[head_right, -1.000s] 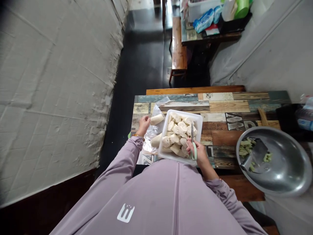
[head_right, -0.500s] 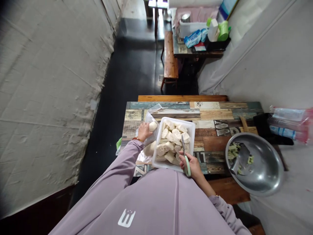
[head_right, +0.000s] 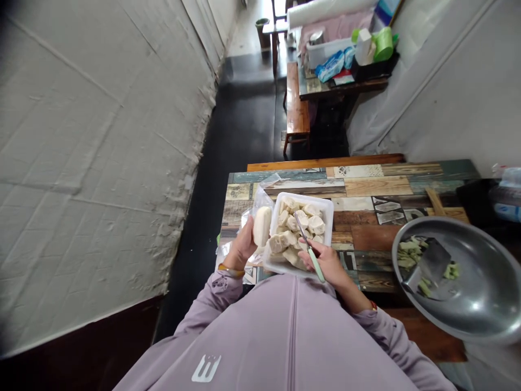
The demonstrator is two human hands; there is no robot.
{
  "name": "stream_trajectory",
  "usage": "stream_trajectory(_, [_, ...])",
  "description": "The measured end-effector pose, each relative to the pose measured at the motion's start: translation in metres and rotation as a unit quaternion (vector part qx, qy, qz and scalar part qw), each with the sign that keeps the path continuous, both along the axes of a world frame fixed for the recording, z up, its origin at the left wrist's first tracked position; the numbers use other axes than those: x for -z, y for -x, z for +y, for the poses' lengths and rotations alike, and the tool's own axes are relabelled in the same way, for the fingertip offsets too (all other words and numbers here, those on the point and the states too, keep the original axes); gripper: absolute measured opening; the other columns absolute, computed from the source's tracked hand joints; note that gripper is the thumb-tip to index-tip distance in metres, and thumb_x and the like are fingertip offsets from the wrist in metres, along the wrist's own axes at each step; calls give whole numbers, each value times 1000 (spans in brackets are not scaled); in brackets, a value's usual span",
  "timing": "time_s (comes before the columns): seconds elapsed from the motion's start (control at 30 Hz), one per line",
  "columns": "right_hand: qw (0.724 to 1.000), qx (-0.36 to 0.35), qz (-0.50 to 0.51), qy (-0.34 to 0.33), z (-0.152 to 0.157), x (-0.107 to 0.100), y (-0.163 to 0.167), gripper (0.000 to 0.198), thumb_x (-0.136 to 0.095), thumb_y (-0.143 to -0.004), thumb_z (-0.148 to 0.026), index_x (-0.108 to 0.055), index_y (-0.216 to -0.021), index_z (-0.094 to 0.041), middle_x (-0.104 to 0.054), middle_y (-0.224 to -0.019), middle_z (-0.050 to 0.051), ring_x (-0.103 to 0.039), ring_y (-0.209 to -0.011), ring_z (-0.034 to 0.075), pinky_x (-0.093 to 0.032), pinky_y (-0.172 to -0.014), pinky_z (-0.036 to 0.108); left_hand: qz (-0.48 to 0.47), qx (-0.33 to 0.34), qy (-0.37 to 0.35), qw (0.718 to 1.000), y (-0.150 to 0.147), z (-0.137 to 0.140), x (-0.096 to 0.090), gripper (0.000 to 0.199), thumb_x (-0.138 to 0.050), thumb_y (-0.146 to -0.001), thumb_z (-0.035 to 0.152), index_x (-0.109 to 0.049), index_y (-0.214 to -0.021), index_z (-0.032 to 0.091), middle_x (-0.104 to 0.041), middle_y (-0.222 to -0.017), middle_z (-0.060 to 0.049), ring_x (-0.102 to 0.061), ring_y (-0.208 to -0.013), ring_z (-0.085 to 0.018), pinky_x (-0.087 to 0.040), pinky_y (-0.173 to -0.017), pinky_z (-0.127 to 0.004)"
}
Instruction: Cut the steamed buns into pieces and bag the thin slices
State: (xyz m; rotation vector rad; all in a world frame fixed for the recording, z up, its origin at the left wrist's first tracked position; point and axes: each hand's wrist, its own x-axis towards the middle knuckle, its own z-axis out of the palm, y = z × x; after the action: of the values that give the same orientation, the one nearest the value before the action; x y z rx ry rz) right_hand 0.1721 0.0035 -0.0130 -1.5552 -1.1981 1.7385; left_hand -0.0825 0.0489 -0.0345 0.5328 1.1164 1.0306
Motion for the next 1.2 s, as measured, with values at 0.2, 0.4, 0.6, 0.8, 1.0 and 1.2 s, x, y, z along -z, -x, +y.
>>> stream_trajectory(0.2, [977, -109, -101, -152, -3, 0, -40, 57, -73, -79, -45, -70, -128, -18, -77, -88, 7, -72, -78, 26, -57, -73, 37, -3, 55, -12, 998, -28, -21, -30, 57, -80, -73, 53, -69, -111, 12, -75, -102, -12, -70, -92, -25, -55, -81, -33])
stream_trajectory(0.4, [945, -161, -153, -240, -6, 0, -80, 51, -75, -77, -43, -72, -124, -22, -75, -113, 11, -72, -101, 33, -56, -91, 45, 84, 96, -61, 990, -44, -38, -45, 60, -82, -72, 40, -65, -124, 17, -72, -116, -10, -66, -103, -24, -52, -86, -31])
stream_trajectory(0.6, [912, -231, -150, -306, 0, -3, -99, 60, -76, -77, -46, -66, -129, -18, -72, -104, 12, -69, -94, 29, -56, -86, 44, 168, 116, -80, 976, -60, -44, -49, 58, -77, -75, 46, -66, -124, 16, -70, -121, -10, -64, -106, -25, -51, -88, -31])
stream_trajectory(0.8, [917, -272, -106, -271, 9, 2, -105, 74, -78, -72, -55, -62, -134, -19, -69, -114, 13, -67, -104, 30, -53, -91, 42, 209, 151, -74, 963, -77, -47, -54, 56, -76, -75, 49, -68, -119, 16, -72, -113, -10, -66, -101, -26, -52, -83, -30])
stream_trajectory(1.0, [913, -313, -92, -246, 18, -6, -108, 81, -82, -70, -54, -59, -140, -19, -67, -118, 13, -66, -105, 29, -52, -89, 38, 213, 173, -64, 959, -92, -47, -61, 54, -79, -73, 47, -69, -117, 16, -72, -114, -9, -65, -102, -26, -52, -88, -31])
stream_trajectory(1.2, [902, -349, -105, -232, 25, -14, -111, 84, -81, -73, -49, -55, -144, -14, -68, -112, 14, -65, -100, 28, -50, -84, 33, 248, 204, -70, 945, -100, -46, -64, 52, -77, -75, 48, -70, -115, 16, -72, -112, -9, -64, -103, -26, -51, -87, -31])
